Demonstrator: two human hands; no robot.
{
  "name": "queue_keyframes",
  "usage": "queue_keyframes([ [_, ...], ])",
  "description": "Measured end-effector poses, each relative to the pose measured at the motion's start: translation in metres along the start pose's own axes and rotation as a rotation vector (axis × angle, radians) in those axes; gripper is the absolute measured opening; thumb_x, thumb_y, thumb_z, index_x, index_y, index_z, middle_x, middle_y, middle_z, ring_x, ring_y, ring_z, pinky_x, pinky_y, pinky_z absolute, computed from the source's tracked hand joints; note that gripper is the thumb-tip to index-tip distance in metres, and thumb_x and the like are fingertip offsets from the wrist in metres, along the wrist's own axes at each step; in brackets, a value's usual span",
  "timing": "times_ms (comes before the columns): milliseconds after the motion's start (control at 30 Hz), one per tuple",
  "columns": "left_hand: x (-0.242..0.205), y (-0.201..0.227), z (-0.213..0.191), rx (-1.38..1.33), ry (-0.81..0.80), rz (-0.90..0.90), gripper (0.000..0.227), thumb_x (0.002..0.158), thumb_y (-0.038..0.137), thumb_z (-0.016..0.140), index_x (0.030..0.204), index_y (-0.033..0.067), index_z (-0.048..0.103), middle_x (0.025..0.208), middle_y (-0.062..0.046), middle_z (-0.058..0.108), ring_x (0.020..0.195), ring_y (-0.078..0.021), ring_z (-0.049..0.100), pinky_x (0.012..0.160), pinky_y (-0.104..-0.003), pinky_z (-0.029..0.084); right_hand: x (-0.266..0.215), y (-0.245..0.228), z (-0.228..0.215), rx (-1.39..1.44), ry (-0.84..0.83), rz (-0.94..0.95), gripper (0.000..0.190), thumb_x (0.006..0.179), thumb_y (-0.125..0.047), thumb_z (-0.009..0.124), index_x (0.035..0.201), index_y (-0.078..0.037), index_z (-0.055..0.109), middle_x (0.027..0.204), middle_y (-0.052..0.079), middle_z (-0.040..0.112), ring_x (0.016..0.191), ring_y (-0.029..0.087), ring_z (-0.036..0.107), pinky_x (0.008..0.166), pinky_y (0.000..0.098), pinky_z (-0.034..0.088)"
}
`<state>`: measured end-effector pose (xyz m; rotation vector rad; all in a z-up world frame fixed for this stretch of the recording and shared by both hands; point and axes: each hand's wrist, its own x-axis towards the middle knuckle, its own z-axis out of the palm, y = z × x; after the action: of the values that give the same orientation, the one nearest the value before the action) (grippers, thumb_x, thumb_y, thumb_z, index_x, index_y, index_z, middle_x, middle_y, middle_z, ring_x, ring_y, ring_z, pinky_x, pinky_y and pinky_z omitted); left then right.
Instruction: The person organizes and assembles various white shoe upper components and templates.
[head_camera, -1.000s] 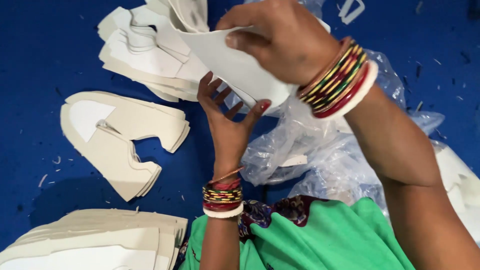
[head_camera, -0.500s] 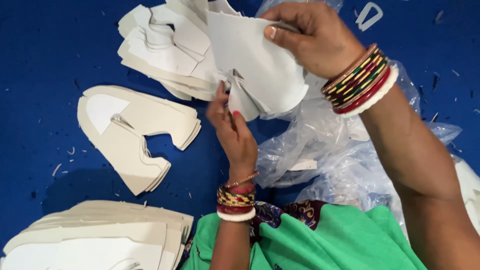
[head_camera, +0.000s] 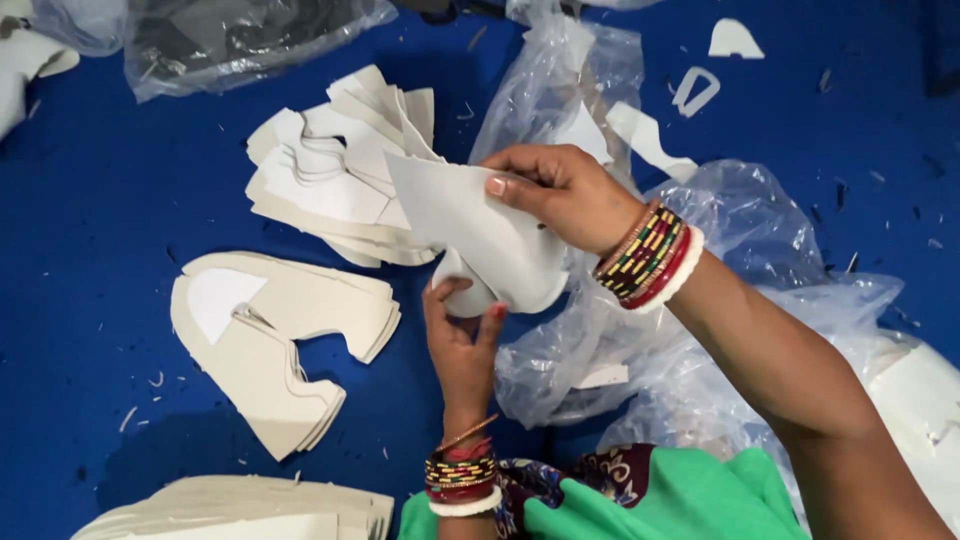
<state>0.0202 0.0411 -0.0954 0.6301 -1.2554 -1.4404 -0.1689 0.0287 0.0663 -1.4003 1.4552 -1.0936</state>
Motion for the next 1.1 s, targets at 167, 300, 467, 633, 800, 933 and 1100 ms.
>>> queue_keyframes([
  [167,0.008,0.007,0.004,-0.117,-0.008,-0.079,0.055,0.083,-0.006,0.082,0.123,0.0056,0.047,0.131,-0.013,0.052,0.121,-0.023,0.06,0.102,-0.038,0.058,0.0,0.019,0.016,0.051,0.095,-0.033,0.03,0.102,-0.023,0.061,0.124,-0.004,0.069,0.103,0.003,0.077,0.093,0.008,0.069,0.082,0.0265,0.058],
  [300,0.013,0.005,0.001,-0.15,0.008,-0.178,0.055,0.082,-0.006,0.078,0.124,0.008,0.045,0.127,-0.015,0.057,0.116,-0.0223,0.062,0.098,-0.037,0.06,-0.004,0.017,0.018,0.045,0.104,-0.022,0.029,0.103,-0.024,0.06,0.123,-0.004,0.07,0.099,0.004,0.076,0.089,0.009,0.07,0.079,0.0277,0.059],
  [467,0.011,-0.003,0.007,-0.081,0.114,-0.075,0.046,0.089,-0.009,0.073,0.123,0.0067,0.046,0.124,-0.012,0.057,0.113,-0.0174,0.061,0.092,-0.031,0.058,-0.003,0.027,0.027,0.169,0.095,-0.053,0.031,0.104,-0.024,0.06,0.126,-0.004,0.068,0.106,0.003,0.076,0.095,0.009,0.069,0.085,0.0275,0.058],
  [633,0.007,0.01,-0.008,0.16,0.194,-0.14,0.032,0.092,-0.006,0.073,0.115,0.0043,0.054,0.102,-0.008,0.058,0.087,-0.0118,0.058,0.075,-0.024,0.05,-0.015,0.017,-0.003,-0.187,0.208,-0.098,0.027,0.103,-0.02,0.063,0.125,-0.005,0.07,0.098,0.005,0.077,0.084,0.01,0.071,0.077,0.028,0.059],
  [800,0.004,0.019,-0.021,0.136,0.088,-0.036,0.03,0.092,-0.007,0.072,0.114,0.004,0.056,0.104,-0.002,0.057,0.09,-0.0055,0.056,0.078,-0.019,0.047,-0.025,0.023,-0.051,-0.381,0.308,-0.043,0.023,0.104,-0.018,0.065,0.122,-0.006,0.073,0.092,0.006,0.076,0.073,0.013,0.069,0.065,0.0307,0.057],
  [933,-0.004,0.013,-0.028,-0.026,0.09,-0.086,0.031,0.092,-0.009,0.071,0.114,0.0052,0.054,0.104,0.0,0.055,0.086,-0.0047,0.053,0.072,-0.019,0.044,-0.04,0.027,-0.094,-0.452,0.372,-0.061,0.021,0.105,-0.016,0.068,0.122,-0.005,0.074,0.097,0.005,0.076,0.083,0.012,0.071,0.072,0.0292,0.057],
  [1100,-0.024,-0.016,-0.042,-0.089,0.096,-0.153,0.033,0.09,-0.01,0.069,0.114,0.0063,0.053,0.107,0.0,0.055,0.083,-0.0045,0.054,0.068,-0.018,0.044,-0.062,0.037,-0.156,-0.551,0.444,-0.101,0.015,0.109,-0.013,0.072,0.121,-0.004,0.074,0.1,0.007,0.075,0.088,0.012,0.07,0.077,0.0293,0.056],
])
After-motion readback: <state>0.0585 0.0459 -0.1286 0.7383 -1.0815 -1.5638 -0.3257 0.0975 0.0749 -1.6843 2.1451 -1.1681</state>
